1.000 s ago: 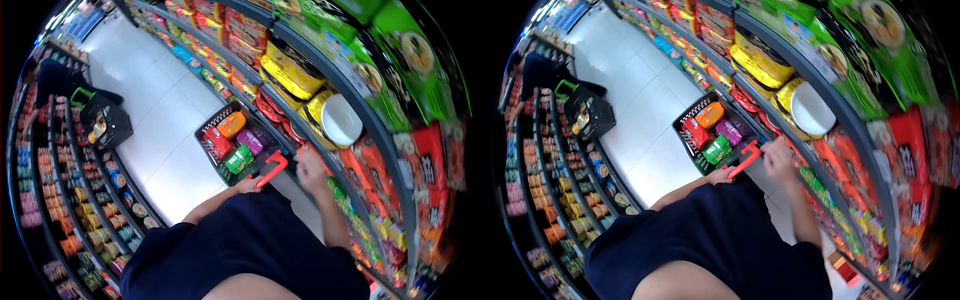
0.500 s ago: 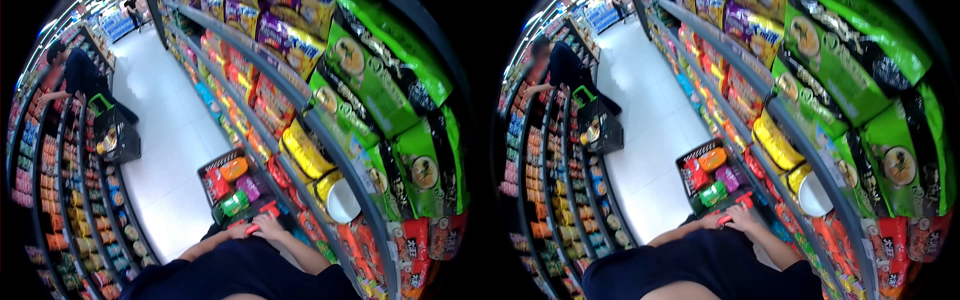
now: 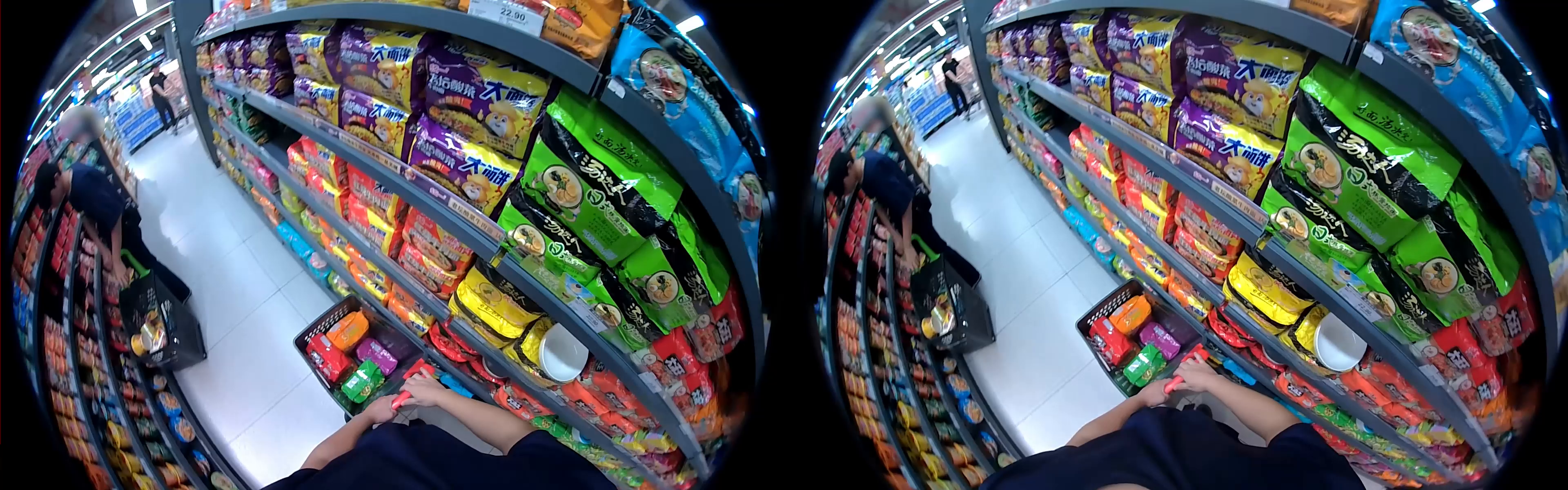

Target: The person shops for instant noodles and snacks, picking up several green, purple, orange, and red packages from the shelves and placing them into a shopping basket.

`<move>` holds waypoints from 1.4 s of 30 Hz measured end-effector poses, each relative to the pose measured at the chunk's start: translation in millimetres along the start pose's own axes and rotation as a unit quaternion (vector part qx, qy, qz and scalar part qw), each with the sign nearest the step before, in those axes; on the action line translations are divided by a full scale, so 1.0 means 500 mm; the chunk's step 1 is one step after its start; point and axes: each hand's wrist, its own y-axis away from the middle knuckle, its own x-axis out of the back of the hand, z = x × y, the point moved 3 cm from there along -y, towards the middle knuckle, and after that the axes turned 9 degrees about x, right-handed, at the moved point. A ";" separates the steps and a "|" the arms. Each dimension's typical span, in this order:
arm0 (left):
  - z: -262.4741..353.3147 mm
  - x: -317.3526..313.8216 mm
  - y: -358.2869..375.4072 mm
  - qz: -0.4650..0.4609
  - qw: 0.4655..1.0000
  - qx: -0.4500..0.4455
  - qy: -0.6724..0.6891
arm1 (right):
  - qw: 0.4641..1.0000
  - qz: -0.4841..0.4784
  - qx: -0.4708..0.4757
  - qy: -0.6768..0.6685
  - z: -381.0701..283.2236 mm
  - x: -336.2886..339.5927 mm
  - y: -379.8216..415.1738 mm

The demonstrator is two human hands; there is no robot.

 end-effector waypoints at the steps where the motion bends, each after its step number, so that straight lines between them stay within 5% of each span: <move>1: -0.011 0.016 -0.007 -0.005 1.000 0.013 0.013 | 1.000 0.003 -0.010 0.007 -0.001 0.003 -0.015; 5: -0.023 0.082 -0.014 -0.022 0.999 0.041 0.027 | 0.990 0.126 -0.053 0.024 -0.035 0.024 -0.053; 9: -0.052 0.124 -0.031 -0.020 0.999 0.032 0.031 | 0.951 0.216 -0.033 -0.217 -0.030 0.140 -0.067; 11: -0.092 0.116 -0.060 -0.032 0.998 0.005 0.053 | 0.953 0.265 -0.065 -0.132 -0.094 0.417 -0.017; 14: -0.092 0.138 -0.067 -0.072 0.995 0.027 0.067 | 0.828 0.545 -0.010 0.132 -0.101 0.736 0.048; 16: -0.092 0.151 -0.072 -0.084 0.994 0.013 0.072 | 0.747 0.615 0.018 0.251 -0.156 0.943 0.110; 19: -0.107 0.148 -0.082 -0.120 0.988 0.007 0.095 | 0.666 0.577 -0.013 0.473 -0.170 1.131 0.144; 21: -0.093 0.163 -0.070 -0.148 0.985 0.026 0.084 | 0.635 0.538 -0.155 0.532 -0.151 1.178 0.139; 22: -0.072 0.177 -0.058 -0.162 0.984 0.042 0.063 | 0.677 0.480 -0.257 0.495 -0.120 1.185 0.134; 24: -0.077 0.188 -0.067 -0.229 0.966 0.122 0.008 | 0.686 0.473 -0.273 0.481 -0.126 1.168 0.125; 27: -0.060 0.255 -0.108 -0.097 0.987 -0.103 -0.073 | 0.673 0.514 -0.223 0.483 -0.168 1.104 0.108; 29: 0.035 0.348 -0.129 -0.120 0.981 -0.153 -0.010 | 0.690 0.528 -0.188 0.458 -0.200 1.052 0.095; 30: 0.115 0.411 -0.107 -0.132 0.983 -0.071 0.103 | 0.696 0.545 -0.170 0.436 -0.208 1.030 0.088; 31: 0.142 0.448 -0.162 -0.079 0.974 -0.174 0.119 | 0.702 0.559 -0.153 0.414 -0.213 1.008 0.082; 32: 0.264 0.542 -0.126 -0.166 0.966 -0.125 0.154 | 0.714 0.580 -0.123 0.372 -0.216 0.986 0.078; 33: 0.352 0.590 -0.098 -0.109 0.927 -0.089 0.347 | 0.714 0.602 -0.084 0.347 -0.223 0.967 0.079; 34: 0.453 0.648 -0.070 -0.120 0.874 -0.168 0.441 | 0.717 0.624 -0.060 0.305 -0.216 0.943 0.081; 37: 0.627 0.779 -0.056 -0.132 0.744 -0.247 0.606 | 0.715 0.672 -0.026 0.189 -0.188 0.866 0.078; 42: 0.708 0.833 -0.090 -0.207 0.686 -0.237 0.656 | 0.795 0.577 -0.075 0.173 -0.049 0.730 0.063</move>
